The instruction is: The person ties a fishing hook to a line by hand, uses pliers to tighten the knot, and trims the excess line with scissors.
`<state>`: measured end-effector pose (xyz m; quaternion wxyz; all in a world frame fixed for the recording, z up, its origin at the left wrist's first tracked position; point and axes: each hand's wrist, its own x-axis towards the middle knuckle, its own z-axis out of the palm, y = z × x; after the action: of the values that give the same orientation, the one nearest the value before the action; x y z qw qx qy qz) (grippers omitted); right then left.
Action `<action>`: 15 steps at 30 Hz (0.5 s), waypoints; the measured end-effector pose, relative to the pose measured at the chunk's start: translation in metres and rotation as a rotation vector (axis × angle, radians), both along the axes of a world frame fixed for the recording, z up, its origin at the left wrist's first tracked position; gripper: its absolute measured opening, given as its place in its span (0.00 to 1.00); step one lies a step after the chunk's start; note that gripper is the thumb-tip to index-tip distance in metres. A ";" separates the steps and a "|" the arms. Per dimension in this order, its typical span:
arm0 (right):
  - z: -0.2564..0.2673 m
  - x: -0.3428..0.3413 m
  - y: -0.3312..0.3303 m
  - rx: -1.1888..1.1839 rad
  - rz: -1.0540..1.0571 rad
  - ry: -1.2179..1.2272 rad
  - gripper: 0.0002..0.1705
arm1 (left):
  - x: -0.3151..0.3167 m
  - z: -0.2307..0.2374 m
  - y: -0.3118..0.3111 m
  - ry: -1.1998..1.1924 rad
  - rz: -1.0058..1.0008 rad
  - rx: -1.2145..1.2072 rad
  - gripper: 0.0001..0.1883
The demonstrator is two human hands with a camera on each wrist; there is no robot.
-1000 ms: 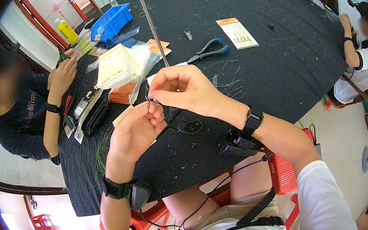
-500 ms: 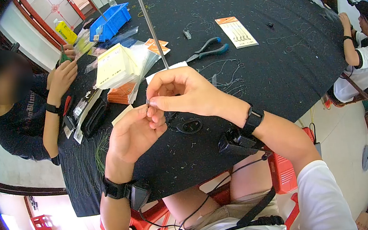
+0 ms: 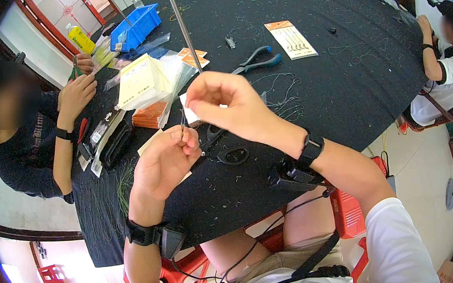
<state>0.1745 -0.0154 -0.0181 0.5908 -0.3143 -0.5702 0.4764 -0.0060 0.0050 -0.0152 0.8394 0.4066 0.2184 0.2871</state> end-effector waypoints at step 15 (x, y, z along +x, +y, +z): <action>-0.003 0.001 0.001 0.030 0.028 -0.126 0.04 | -0.004 -0.009 0.007 -0.040 0.008 0.007 0.09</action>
<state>0.1760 -0.0145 -0.0214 0.5516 -0.3267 -0.6178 0.4553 -0.0102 0.0116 -0.0239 0.8411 0.4026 0.2021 0.2994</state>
